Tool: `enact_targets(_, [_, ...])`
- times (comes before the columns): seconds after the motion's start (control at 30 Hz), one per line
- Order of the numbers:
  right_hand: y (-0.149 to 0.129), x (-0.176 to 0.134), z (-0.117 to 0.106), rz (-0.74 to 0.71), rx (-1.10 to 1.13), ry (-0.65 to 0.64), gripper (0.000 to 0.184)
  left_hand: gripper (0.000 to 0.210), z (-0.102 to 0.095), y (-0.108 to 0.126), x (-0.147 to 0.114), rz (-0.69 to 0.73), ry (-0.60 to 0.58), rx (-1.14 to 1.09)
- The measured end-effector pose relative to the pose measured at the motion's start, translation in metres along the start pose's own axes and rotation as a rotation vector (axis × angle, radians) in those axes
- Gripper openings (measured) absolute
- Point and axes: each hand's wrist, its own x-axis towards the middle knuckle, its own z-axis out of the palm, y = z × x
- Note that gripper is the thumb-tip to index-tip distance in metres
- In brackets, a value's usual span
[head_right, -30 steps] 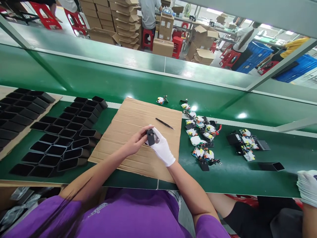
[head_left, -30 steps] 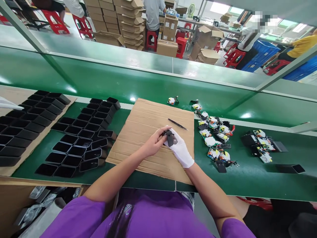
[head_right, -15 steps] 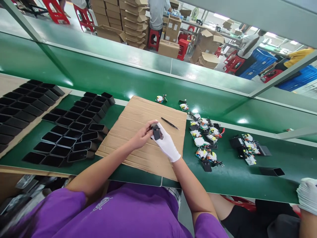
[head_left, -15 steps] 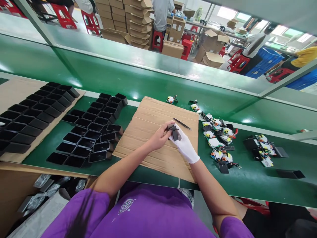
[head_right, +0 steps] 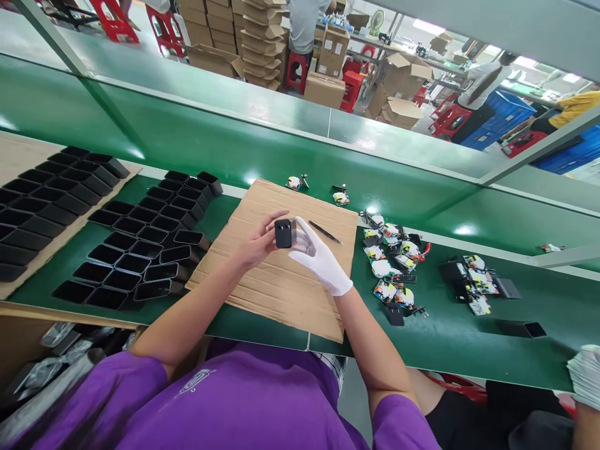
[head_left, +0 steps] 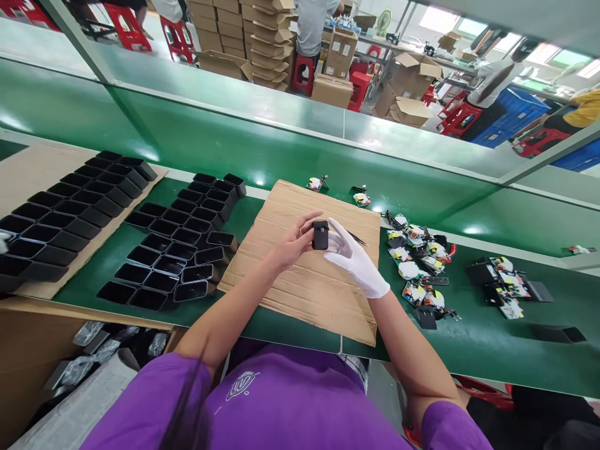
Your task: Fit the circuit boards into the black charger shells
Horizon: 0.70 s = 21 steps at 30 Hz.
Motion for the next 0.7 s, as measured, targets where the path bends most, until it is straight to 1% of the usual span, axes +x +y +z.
enact_targets(0.1, [0.0,0.003,-0.001,-0.006,0.002,-0.012,0.086,0.058,-0.001,0.001,0.001,-0.012,0.029,-0.04])
enact_targets(0.2, [0.004,0.006,0.001,-0.02,-0.086,0.011,0.08,0.058,-0.002,0.0,0.002,-0.008,0.039,-0.065])
enact_targets(0.27, [0.005,0.01,-0.002,-0.034,-0.185,0.006,0.077,0.064,-0.002,-0.001,0.002,0.004,0.036,-0.073])
enact_targets(0.33, [0.001,0.023,-0.012,0.01,-0.401,0.01,0.069,0.068,-0.004,-0.001,0.004,0.015,0.074,-0.084])
enact_targets(0.4, [-0.005,0.048,-0.029,0.091,-0.669,0.099,0.06,0.061,-0.007,0.0,0.007,0.031,0.178,-0.117])
enact_targets(0.43, [-0.009,0.063,-0.039,0.131,-0.79,0.181,0.058,0.054,-0.009,0.001,0.009,0.039,0.238,-0.143])
enact_targets(0.47, [-0.012,0.08,-0.049,0.155,-0.866,0.264,0.061,0.047,-0.011,0.003,0.011,0.043,0.29,-0.169])
enact_targets(0.53, [-0.015,0.114,-0.067,0.222,-0.966,0.394,0.076,0.036,-0.016,0.009,0.014,0.042,0.361,-0.213])
enact_targets(0.6, [-0.014,0.143,-0.079,0.319,-1.041,0.451,0.086,0.031,-0.021,0.014,0.015,0.033,0.407,-0.244])
enact_targets(0.63, [-0.012,0.154,-0.083,0.361,-1.07,0.458,0.086,0.031,-0.023,0.017,0.016,0.028,0.426,-0.257])
enact_targets(0.7, [-0.008,0.171,-0.086,0.404,-1.118,0.438,0.075,0.034,-0.027,0.02,0.016,0.02,0.451,-0.276])
